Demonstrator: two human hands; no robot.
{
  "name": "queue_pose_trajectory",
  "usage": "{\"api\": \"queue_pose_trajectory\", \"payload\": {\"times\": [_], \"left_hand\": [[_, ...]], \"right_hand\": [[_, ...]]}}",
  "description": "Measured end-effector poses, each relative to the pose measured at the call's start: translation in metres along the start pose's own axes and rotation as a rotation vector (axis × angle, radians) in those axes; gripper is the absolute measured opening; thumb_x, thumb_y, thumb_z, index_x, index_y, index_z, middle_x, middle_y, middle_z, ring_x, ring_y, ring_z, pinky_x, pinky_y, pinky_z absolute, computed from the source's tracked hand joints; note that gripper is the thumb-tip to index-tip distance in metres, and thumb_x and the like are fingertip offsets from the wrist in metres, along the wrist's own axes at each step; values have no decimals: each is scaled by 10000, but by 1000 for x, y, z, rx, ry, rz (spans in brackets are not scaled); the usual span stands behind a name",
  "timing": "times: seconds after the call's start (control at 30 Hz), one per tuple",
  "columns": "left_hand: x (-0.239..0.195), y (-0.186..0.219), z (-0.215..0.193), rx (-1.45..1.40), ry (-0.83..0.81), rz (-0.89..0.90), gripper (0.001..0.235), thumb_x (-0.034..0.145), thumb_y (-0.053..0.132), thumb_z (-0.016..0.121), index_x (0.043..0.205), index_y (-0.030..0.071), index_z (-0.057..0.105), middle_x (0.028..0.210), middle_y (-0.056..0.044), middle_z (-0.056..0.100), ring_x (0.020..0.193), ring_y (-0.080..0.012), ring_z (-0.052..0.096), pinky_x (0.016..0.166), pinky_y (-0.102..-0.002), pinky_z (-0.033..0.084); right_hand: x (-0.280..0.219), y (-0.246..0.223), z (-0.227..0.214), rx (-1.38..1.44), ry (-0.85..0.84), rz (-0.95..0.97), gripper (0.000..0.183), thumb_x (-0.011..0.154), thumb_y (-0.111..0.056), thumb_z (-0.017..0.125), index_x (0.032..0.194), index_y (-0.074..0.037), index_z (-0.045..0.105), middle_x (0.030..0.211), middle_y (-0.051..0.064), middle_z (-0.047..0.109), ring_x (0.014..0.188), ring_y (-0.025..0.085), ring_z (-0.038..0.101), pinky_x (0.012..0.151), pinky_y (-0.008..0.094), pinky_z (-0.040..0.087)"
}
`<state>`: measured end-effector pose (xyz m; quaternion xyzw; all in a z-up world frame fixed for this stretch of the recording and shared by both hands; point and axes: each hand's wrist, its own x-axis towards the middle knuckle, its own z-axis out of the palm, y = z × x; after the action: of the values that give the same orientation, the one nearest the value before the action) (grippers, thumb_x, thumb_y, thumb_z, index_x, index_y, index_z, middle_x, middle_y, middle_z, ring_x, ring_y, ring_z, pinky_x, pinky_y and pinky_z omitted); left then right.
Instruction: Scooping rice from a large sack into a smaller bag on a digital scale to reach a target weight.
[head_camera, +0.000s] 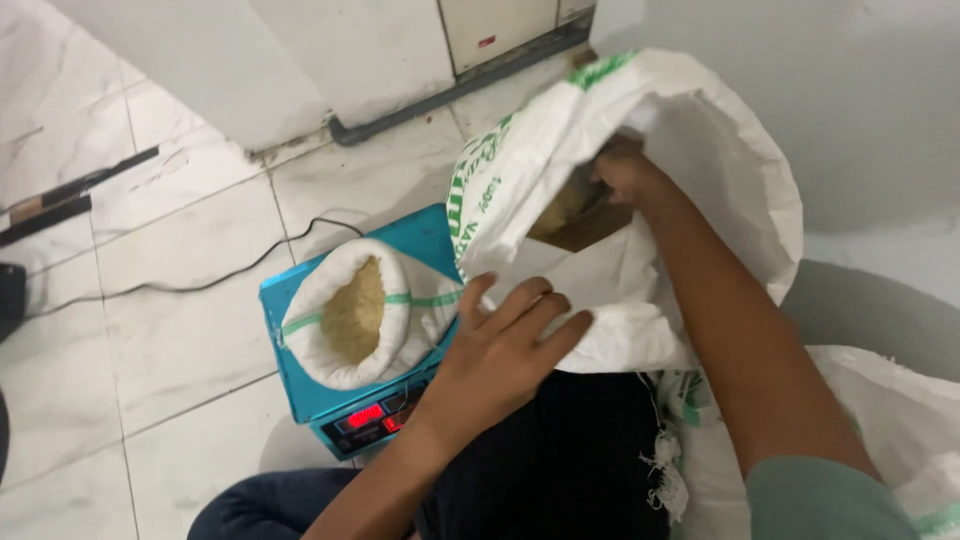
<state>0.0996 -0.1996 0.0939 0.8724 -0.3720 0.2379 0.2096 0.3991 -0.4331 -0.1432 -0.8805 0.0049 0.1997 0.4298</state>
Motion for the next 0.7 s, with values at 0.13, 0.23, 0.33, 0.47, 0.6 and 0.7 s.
{"api": "queue_pose_trajectory", "payload": {"times": [0.13, 0.23, 0.33, 0.47, 0.6, 0.7], "left_hand": [[-28, -11, -12, 82, 120, -91, 197, 994, 214, 543, 1149, 217, 664, 1218, -72, 631, 1252, -266, 536, 1061, -577, 145], [-47, -3, -39, -10, 214, -371, 241, 742, 76, 729, 979, 80, 682, 1192, -85, 557, 1190, -301, 525, 1027, -467, 352], [-79, -4, -53, -87, 299, -585, 220, 700, -38, 688, 898, 53, 660, 1145, -100, 537, 1175, -307, 520, 1034, -446, 427], [-129, -11, -62, -3, 335, -695, 171, 754, -63, 679, 898, 19, 634, 1156, -143, 540, 1140, -312, 530, 977, -415, 431], [-168, -9, -74, -55, 431, -896, 129, 845, -83, 640, 959, -26, 621, 1181, -176, 501, 1162, -310, 510, 968, -412, 429], [-192, -11, -81, -154, 528, -964, 116, 894, -89, 622, 991, -36, 587, 1195, -173, 492, 1147, -285, 512, 980, -395, 458]], "right_hand": [[-61, -65, -8, 634, -32, 278, 627, 760, 21, 602, 1347, 120, 405, 1218, 383, 484, 900, 593, 623, 737, 679, 573], [-77, -65, -36, 814, -153, 280, 537, 727, 65, 437, 1257, 148, 412, 1195, 350, 498, 919, 447, 587, 732, 550, 622], [-82, -52, -43, 979, -114, 291, 420, 691, 17, 475, 1106, 19, 535, 1156, 221, 527, 977, 339, 532, 753, 544, 591], [-137, -68, -42, 1180, 29, 183, 500, 679, 51, 448, 1170, 137, 491, 1097, 290, 530, 934, 390, 557, 701, 553, 620], [-180, -71, -34, 1430, 159, 125, 174, 725, 68, 402, 867, 62, 502, 856, 160, 483, 773, 253, 505, 797, 444, 588], [-224, -99, -35, 1515, 217, 73, 276, 744, 28, 457, 1018, 48, 487, 1052, 198, 460, 957, 303, 490, 896, 518, 557]]}}
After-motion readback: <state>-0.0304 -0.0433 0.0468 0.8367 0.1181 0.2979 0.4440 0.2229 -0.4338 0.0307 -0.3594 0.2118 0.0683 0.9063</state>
